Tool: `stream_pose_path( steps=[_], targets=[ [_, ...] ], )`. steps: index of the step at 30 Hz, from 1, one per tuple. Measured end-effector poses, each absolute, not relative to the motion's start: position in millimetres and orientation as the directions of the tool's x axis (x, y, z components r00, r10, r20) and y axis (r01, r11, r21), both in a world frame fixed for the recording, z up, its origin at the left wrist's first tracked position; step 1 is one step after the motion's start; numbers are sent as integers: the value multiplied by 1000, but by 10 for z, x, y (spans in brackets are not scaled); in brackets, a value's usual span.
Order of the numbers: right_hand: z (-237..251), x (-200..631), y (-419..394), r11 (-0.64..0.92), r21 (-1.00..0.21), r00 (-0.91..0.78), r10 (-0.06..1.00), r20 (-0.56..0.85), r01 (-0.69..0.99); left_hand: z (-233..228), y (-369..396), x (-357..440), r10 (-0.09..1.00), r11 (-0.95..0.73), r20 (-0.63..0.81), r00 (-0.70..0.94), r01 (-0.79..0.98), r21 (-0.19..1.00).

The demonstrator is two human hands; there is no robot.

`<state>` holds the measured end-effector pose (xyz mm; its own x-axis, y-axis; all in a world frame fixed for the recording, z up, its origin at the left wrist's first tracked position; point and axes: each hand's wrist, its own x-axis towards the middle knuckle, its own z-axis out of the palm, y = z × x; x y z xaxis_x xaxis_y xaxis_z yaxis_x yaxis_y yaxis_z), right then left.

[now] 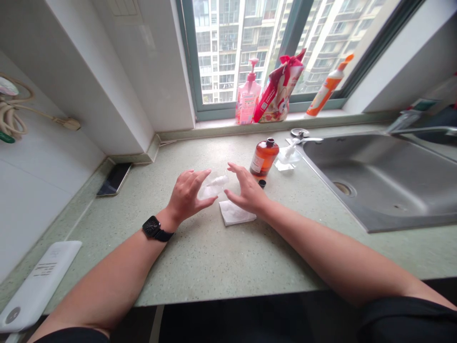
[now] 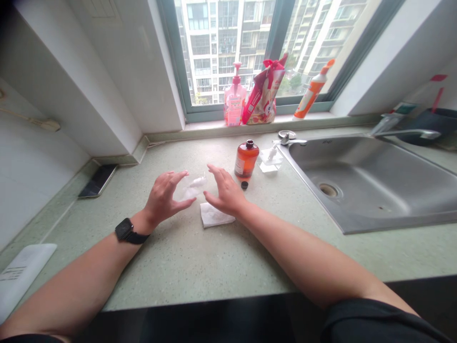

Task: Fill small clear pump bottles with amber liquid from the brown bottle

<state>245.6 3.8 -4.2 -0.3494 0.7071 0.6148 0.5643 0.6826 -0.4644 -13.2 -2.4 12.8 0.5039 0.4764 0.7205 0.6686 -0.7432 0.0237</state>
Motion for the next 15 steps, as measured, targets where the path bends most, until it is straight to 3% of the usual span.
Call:
stream_pose_path(
  steps=[6,11,15],
  targets=[
    [-52,2379,25,661,-487,-283,715,639,571,170,-57,-105,439,-788,721,536,615,23],
    [-136,2510,156,604,-558,-206,762,614,569,164,-38,-142,508,-749,714,482,657,90],
    [-113,2554,145,634,-570,-267,756,597,522,151,-26,-147,512,-749,711,483,656,94]
  ],
)
